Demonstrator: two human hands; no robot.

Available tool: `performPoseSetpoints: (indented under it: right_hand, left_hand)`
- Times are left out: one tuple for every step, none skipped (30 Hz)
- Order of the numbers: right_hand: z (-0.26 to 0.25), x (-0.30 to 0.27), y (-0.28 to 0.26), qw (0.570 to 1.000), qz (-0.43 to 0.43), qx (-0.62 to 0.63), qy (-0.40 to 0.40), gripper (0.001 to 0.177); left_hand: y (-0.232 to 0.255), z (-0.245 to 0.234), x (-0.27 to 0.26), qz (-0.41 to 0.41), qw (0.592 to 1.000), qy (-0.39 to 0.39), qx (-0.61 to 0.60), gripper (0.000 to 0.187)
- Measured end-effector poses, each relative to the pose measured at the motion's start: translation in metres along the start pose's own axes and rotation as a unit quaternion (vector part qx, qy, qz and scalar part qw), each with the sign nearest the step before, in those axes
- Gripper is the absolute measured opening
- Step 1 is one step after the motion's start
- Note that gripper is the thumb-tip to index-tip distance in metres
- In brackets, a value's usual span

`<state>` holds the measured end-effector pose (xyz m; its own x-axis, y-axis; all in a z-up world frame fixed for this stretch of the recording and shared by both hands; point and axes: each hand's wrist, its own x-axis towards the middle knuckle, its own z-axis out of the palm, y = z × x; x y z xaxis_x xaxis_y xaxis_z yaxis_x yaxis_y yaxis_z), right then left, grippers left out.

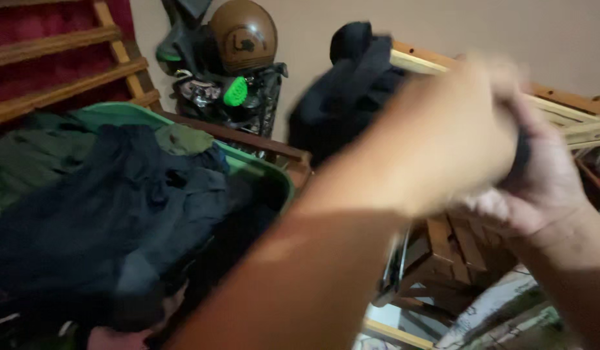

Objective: The person picks up clothing items from a container, inserts hangers into each item by hand, and hangs them onto a wooden rack.

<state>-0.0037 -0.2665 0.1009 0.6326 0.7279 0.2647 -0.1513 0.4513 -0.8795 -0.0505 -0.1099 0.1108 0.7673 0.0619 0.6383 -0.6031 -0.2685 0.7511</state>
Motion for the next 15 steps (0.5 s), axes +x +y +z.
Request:
performPoseSetpoints:
  right_hand:
    - [-0.007, -0.003, -0.001, 0.997, 0.021, -0.04, 0.059, 0.067]
    - [-0.015, -0.006, -0.002, 0.989, 0.042, -0.08, 0.117, 0.063]
    - [-0.022, -0.008, -0.001, 0.976, 0.063, -0.117, 0.173, 0.059]
    - [-0.027, -0.01, 0.0, 0.958, 0.084, -0.154, 0.227, 0.055]
    - [-0.03, -0.01, 0.002, 0.935, 0.103, -0.191, 0.279, 0.051]
    - [-0.029, -0.01, 0.003, 0.936, 0.103, -0.191, 0.278, 0.051]
    - [-0.024, -0.008, 0.005, 0.936, 0.084, -0.203, 0.274, 0.051]
    - [-0.018, -0.004, 0.009, 0.936, 0.065, -0.214, 0.27, 0.053]
    - [-0.012, 0.002, 0.013, 0.937, 0.069, -0.216, 0.266, 0.053]
    - [-0.006, 0.009, 0.018, 0.95, 0.083, -0.198, 0.228, 0.059]
    - [-0.001, 0.015, 0.023, 0.96, 0.101, -0.177, 0.192, 0.066]
    - [0.002, 0.022, 0.029, 0.96, 0.107, -0.175, 0.19, 0.066]
    - [0.004, 0.031, 0.035, 0.966, 0.121, -0.196, 0.115, 0.068]
    - [0.004, 0.035, 0.04, 0.966, 0.134, -0.216, 0.039, 0.071]
    - [0.005, 0.036, 0.046, 0.967, 0.134, -0.215, 0.035, 0.071]
  left_hand:
    - [0.001, 0.001, -0.007, -0.004, 1.0, -0.026, -0.014, 0.023]
    - [-0.003, 0.0, -0.016, -0.003, 0.999, -0.044, -0.029, 0.023]
    - [-0.011, -0.005, -0.022, -0.005, 0.999, -0.044, -0.029, 0.023]
    - [-0.02, -0.011, -0.027, 0.051, 0.994, 0.075, 0.056, 0.029]
    - [-0.032, -0.018, -0.028, 0.112, 0.965, 0.191, 0.141, 0.04]
    - [-0.043, -0.026, -0.026, 0.113, 0.965, 0.191, 0.141, 0.04]
    - [-0.052, -0.035, -0.024, 0.065, 0.982, 0.144, 0.106, 0.043]
    - [-0.061, -0.045, -0.021, 0.017, 0.993, 0.095, 0.069, 0.046]
    - [-0.07, -0.055, -0.02, -0.034, 0.998, 0.047, 0.03, 0.05]
    - [-0.078, -0.065, -0.02, -0.085, 0.996, -0.003, -0.01, 0.053]
    - [-0.085, -0.075, -0.021, -0.138, 0.988, -0.055, -0.052, 0.057]
    - [-0.091, -0.086, -0.02, -0.144, 0.989, -0.011, 0.022, 0.056]
    - [-0.096, -0.099, -0.018, -0.149, 0.984, 0.031, 0.097, 0.056]
    - [-0.101, -0.115, -0.019, -0.18, 0.955, 0.094, 0.214, 0.065]
    - [-0.105, -0.134, -0.019, -0.203, 0.909, 0.158, 0.328, 0.076]
